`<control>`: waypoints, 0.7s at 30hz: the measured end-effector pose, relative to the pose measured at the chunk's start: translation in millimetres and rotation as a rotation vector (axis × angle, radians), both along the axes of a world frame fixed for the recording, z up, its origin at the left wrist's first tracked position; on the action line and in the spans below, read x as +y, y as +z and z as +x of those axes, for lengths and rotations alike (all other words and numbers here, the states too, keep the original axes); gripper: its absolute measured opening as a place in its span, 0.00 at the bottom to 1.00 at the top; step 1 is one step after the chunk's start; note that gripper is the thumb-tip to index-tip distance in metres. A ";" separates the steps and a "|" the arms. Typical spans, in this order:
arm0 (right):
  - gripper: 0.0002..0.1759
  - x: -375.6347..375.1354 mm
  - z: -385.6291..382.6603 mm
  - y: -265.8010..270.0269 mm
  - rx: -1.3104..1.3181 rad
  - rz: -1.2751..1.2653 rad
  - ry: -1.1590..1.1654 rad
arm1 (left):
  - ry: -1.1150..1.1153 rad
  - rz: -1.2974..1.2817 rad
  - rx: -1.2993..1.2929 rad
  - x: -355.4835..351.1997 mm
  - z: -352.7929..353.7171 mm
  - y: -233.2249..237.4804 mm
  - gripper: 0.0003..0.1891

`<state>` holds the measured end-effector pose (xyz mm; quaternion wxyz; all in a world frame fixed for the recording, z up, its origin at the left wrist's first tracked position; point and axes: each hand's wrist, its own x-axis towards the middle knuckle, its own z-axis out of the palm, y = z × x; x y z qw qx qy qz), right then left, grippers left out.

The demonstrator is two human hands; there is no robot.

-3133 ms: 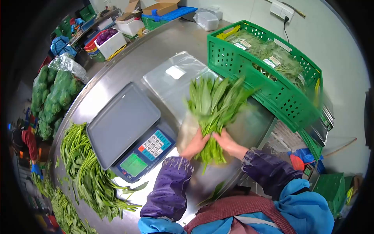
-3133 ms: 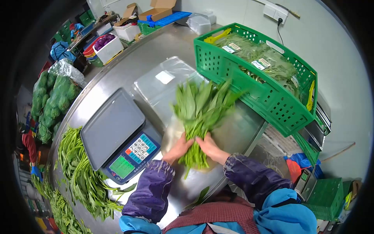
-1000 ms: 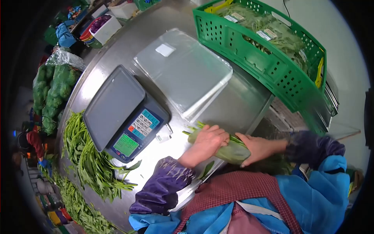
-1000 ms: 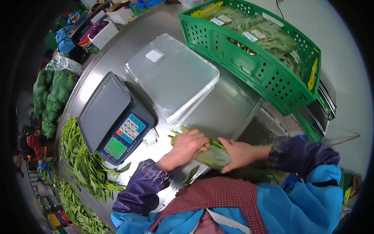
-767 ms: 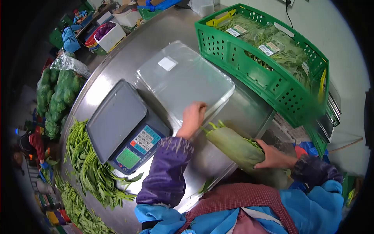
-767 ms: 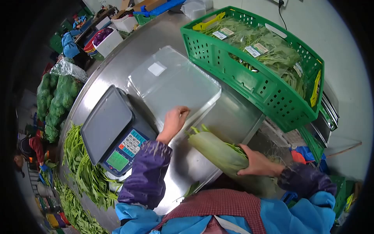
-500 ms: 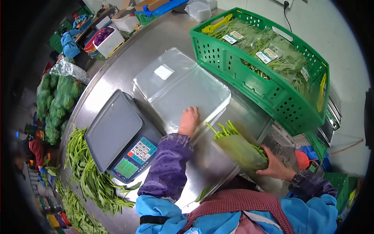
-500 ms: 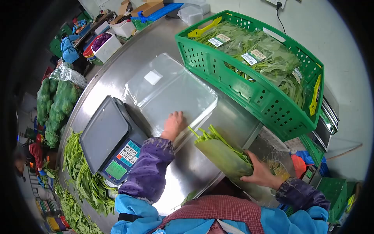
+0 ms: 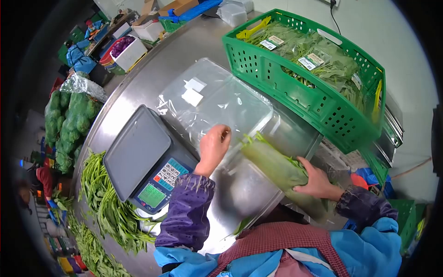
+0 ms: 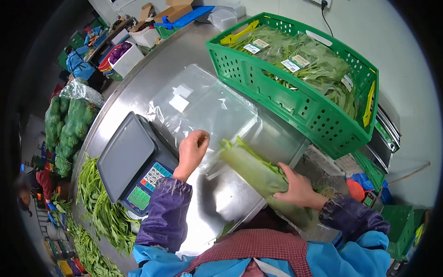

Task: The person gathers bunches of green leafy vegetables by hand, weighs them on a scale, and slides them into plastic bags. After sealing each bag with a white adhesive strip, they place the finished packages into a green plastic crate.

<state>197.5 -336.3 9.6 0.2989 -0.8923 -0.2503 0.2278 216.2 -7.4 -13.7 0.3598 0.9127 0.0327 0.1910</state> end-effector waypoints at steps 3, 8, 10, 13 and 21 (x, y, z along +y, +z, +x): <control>0.51 10.1 4.7 -6.7 0.044 0.007 -0.077 | -0.029 0.191 -0.034 -12.6 -9.2 0.9 0.04; 0.49 51.3 15.3 -14.1 0.070 0.013 -0.101 | -0.327 0.276 -0.186 -97.3 -24.6 -1.5 0.10; 0.48 55.8 20.2 -24.6 0.052 0.013 -0.116 | -0.344 0.230 -0.288 -108.3 -59.5 9.8 0.16; 0.48 54.4 26.7 -34.3 0.253 0.316 -0.138 | -0.082 0.372 -0.293 -89.6 -102.8 -14.4 0.28; 0.53 137.5 28.2 -29.4 0.223 0.232 -0.134 | 0.078 -1.065 0.453 -61.7 -132.4 -81.3 0.38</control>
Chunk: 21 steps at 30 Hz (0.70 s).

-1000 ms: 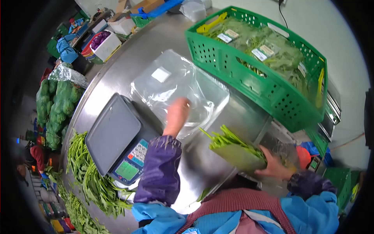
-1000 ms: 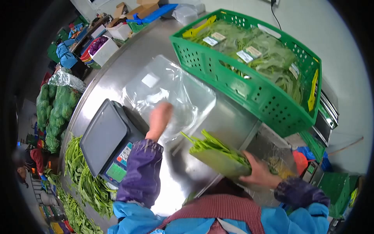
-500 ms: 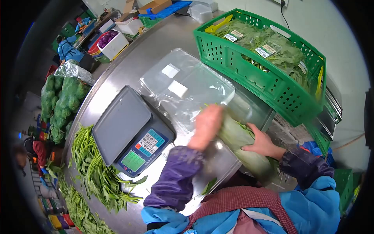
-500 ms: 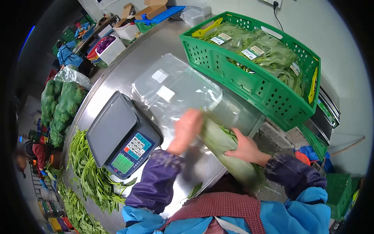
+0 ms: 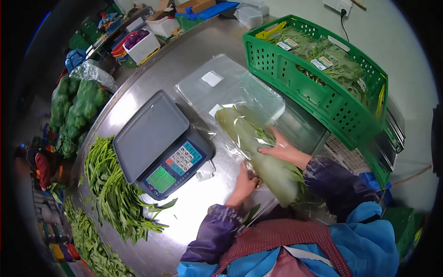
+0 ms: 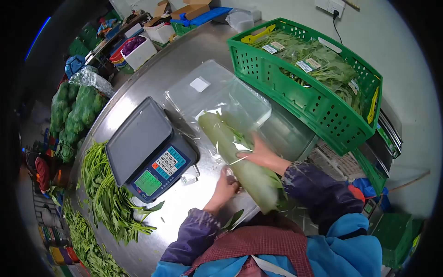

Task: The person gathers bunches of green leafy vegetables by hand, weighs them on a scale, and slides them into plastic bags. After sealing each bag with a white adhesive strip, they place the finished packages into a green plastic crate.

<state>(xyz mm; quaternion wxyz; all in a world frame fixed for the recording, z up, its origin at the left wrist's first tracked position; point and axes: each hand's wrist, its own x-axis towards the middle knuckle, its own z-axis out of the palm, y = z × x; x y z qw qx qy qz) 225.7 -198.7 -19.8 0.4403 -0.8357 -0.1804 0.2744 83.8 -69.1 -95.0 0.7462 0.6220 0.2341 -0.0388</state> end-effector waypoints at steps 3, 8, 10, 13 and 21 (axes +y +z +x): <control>0.53 -12.3 -3.2 21.2 0.128 0.103 0.224 | 0.114 0.253 -0.215 27.1 -17.3 -4.9 0.36; 0.37 -76.8 -51.6 -7.6 0.336 0.152 0.104 | 0.182 0.281 -0.037 44.3 -61.7 -13.6 0.35; 0.33 -97.0 -69.1 -45.0 0.297 0.162 -0.093 | 0.217 0.329 -0.014 42.4 -65.6 -0.2 0.35; 0.28 -104.5 -68.5 -75.5 0.695 0.807 -0.578 | 0.288 0.447 0.043 37.1 -69.8 5.6 0.34; 0.06 -119.0 -77.6 5.6 -0.191 0.101 0.363 | -0.293 0.863 0.093 8.6 -140.7 49.8 0.07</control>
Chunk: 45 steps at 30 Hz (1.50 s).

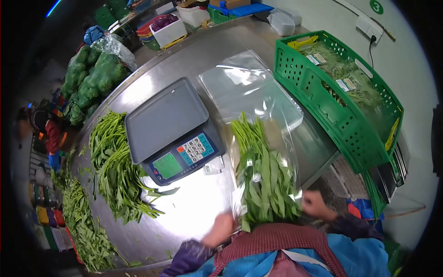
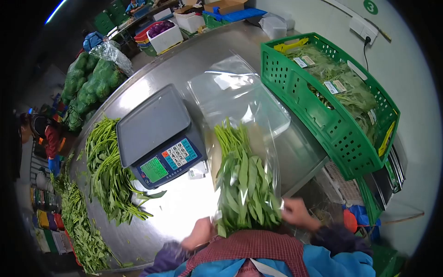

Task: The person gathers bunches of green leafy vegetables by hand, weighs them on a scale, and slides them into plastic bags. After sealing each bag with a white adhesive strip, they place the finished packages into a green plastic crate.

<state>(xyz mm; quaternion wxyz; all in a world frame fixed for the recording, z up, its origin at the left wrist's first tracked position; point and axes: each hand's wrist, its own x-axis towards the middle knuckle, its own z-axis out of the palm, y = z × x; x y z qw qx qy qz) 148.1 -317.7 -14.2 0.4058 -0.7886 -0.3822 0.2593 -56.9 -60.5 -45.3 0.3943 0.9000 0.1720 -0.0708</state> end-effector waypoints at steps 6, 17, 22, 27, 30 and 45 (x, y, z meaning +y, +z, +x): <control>0.07 -15.5 -1.8 0.9 0.150 -0.091 0.104 | -0.119 -0.275 0.025 4.5 -6.8 16.7 0.10; 0.08 107.9 101.2 192.8 0.281 0.684 -0.254 | 0.358 -0.523 -0.688 88.7 127.0 204.0 0.13; 0.10 97.5 94.9 232.5 0.285 0.744 -0.194 | 0.349 -0.841 -0.815 109.8 112.9 226.7 0.15; 0.09 82.4 87.6 262.1 0.436 0.596 -0.109 | -0.107 -1.189 -0.827 115.6 79.9 229.8 0.10; 0.11 76.8 82.5 255.8 0.427 0.529 -0.121 | -0.167 -1.806 -0.976 151.3 96.2 189.4 0.28; 0.14 128.0 70.4 225.0 -0.262 0.294 0.725 | -0.147 0.014 -0.035 145.3 145.7 2.7 0.22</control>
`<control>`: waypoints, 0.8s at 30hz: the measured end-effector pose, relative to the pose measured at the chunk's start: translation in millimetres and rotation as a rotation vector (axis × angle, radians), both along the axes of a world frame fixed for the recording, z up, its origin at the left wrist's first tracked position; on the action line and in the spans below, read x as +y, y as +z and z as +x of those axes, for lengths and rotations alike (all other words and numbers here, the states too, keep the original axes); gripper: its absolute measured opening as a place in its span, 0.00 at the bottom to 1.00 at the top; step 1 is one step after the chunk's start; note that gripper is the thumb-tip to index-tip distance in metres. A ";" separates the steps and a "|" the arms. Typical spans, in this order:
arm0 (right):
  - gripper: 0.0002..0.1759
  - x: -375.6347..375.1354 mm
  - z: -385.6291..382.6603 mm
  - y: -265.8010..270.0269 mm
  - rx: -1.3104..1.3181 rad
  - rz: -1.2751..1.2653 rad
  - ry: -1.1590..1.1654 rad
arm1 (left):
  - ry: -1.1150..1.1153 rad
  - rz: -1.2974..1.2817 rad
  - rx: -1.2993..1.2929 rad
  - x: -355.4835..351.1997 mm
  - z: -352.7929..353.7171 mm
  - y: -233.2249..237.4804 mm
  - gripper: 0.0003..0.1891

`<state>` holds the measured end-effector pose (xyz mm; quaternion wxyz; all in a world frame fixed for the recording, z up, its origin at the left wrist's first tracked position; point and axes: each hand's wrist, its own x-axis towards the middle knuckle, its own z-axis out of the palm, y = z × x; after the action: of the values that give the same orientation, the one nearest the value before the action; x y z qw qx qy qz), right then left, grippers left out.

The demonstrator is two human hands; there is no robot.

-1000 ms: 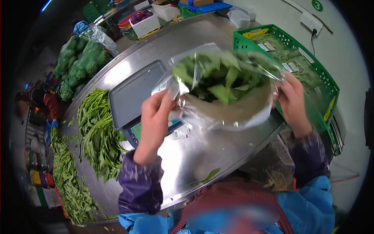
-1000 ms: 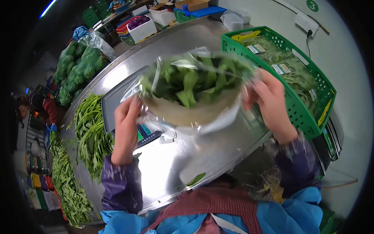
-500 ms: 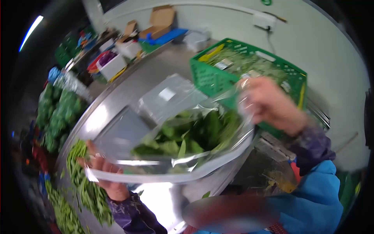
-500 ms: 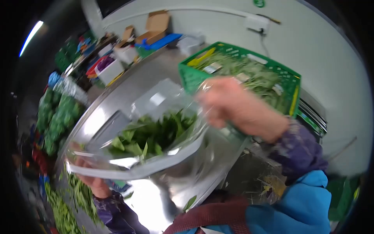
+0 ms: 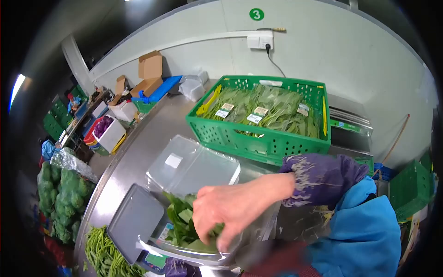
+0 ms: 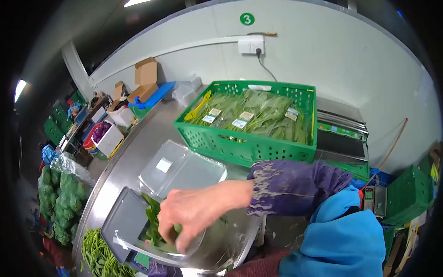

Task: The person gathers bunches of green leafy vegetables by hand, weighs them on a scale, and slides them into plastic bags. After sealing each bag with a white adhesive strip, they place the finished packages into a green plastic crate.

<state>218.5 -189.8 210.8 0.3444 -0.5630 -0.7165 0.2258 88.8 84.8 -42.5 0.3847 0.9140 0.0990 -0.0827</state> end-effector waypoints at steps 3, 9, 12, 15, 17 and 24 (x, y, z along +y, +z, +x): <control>0.12 5.0 -16.3 1.4 -0.221 0.145 0.085 | 0.020 -0.046 -0.063 7.0 -0.3 1.2 0.22; 0.07 26.9 29.8 58.3 -0.265 0.501 -0.491 | -0.042 -0.245 -0.169 5.5 2.6 0.1 0.22; 0.10 23.9 61.4 130.0 -0.661 0.862 -1.130 | -0.066 -0.413 -0.206 -1.7 8.9 -5.6 0.22; 0.12 15.9 81.2 147.3 -0.674 0.875 -1.168 | -0.069 -0.756 -0.189 -9.7 20.8 -0.1 0.23; 0.12 7.2 91.2 149.9 -0.694 0.793 -1.062 | -0.068 -0.821 -0.162 -23.4 30.4 25.2 0.24; 0.32 12.2 97.3 -2.1 -0.458 0.007 -0.310 | 0.043 -1.408 -0.274 -17.4 48.9 32.2 0.28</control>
<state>315.8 -177.5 208.8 0.2057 -0.7013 -0.6817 0.0348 137.7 67.4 -10.4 0.8935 0.4489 -0.0092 -0.0038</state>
